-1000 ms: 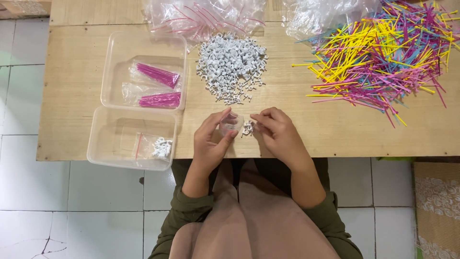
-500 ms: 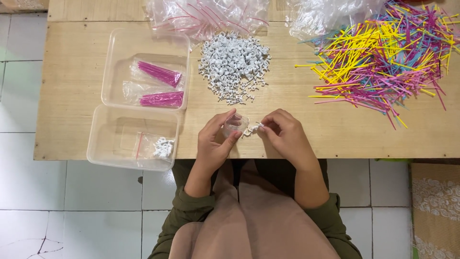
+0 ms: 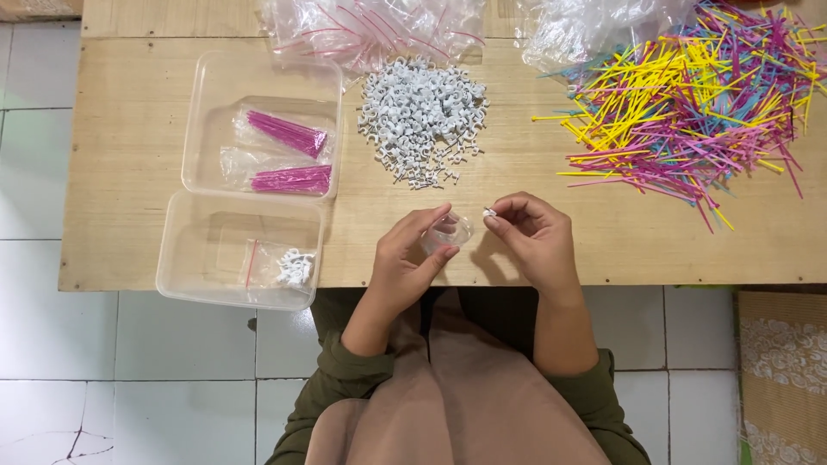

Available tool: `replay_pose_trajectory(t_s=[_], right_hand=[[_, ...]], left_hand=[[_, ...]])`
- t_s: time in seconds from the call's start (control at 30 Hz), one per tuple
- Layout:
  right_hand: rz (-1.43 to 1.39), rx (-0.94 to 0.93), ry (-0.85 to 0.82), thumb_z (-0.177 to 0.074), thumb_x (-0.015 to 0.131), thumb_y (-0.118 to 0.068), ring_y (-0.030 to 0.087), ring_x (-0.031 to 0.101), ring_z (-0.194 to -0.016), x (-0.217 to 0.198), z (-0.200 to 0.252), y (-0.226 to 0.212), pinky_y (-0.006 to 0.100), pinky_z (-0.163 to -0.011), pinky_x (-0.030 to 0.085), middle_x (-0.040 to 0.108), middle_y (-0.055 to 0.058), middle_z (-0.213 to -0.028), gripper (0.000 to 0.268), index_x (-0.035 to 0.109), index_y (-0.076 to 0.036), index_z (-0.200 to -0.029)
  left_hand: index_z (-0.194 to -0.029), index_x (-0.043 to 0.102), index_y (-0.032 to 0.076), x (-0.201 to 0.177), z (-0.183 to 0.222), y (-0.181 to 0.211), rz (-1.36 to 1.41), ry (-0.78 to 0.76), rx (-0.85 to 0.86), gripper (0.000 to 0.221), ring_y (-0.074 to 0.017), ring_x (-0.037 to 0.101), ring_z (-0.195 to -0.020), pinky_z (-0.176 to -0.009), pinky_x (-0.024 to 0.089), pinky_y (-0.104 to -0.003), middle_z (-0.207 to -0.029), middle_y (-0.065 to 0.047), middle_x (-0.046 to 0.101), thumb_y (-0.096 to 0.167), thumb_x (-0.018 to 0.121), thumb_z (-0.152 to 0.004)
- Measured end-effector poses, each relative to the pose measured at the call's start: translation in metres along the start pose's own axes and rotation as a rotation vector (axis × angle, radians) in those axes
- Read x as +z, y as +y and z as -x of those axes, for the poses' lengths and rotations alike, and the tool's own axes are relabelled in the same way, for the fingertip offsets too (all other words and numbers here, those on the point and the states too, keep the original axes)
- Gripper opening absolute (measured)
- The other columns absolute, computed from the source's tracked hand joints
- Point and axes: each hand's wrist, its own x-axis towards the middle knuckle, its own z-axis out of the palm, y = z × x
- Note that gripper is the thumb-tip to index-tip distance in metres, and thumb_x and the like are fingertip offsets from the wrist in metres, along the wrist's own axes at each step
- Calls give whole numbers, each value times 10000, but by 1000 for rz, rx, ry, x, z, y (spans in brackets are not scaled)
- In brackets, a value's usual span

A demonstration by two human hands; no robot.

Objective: Sorting and bagging small white and pink plastic components into containers and bags.

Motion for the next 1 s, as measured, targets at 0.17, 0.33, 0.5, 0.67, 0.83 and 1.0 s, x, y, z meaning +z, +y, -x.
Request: replay_pose_trajectory(t_s=[0.17, 0.33, 0.5, 0.67, 0.83, 1.0], right_hand=[[-165, -59, -6, -909, 746, 58, 136, 612, -809, 3, 4, -5, 283, -791, 551, 641, 117, -895, 104, 681, 59, -991], [-268, -147, -54, -899, 733, 60, 184, 605, -863, 12, 5, -27, 317, -825, 539, 607, 173, -952, 93, 664, 63, -961], [-63, -270, -122, -895, 759, 19, 178, 568, -896, 22, 2, -50, 301, -827, 514, 575, 168, -1041, 191, 729, 63, -1079], [88, -242, -100, -965, 675, 50, 162, 570, -845, 17, -7, -54, 282, -765, 488, 612, 143, -954, 131, 749, 52, -1073], [432, -126, -211, -870, 726, 83, 304, 696, -847, 18, -7, -40, 393, -755, 565, 710, 182, -927, 167, 775, 22, -1018], [813, -230, -357, -899, 734, -46, 329, 661, -874, 19, -8, -36, 449, -802, 548, 672, 135, -961, 151, 766, -32, -1046]], left_hand=[[-1333, 645, -32, -2, -2, 6, -12, -10, 4, 497, -287, 716, -1003, -902, 567, -420, -1089, -183, 710, 29, 805, -867], [-1320, 653, -22, 2, -4, 8, -38, -41, 2, 496, -302, 728, -991, -896, 570, -425, -1089, -177, 722, 41, 814, -855], [-1309, 665, -14, 3, -8, 15, -34, -70, 16, 495, -309, 732, -1000, -900, 570, -422, -1084, -170, 726, 65, 826, -847], [-1323, 654, -18, -3, -9, 14, -40, -51, 17, 497, -308, 729, -995, -901, 568, -432, -1088, -176, 726, 48, 814, -857], [-1332, 646, -20, -12, -11, 13, -63, -36, 16, 496, -304, 725, -1005, -901, 568, -433, -1103, -175, 723, 52, 805, -867], [-1333, 648, -19, -16, -15, 18, -78, -15, 16, 494, -300, 721, -1016, -916, 563, -433, -1115, -174, 719, 40, 803, -868]])
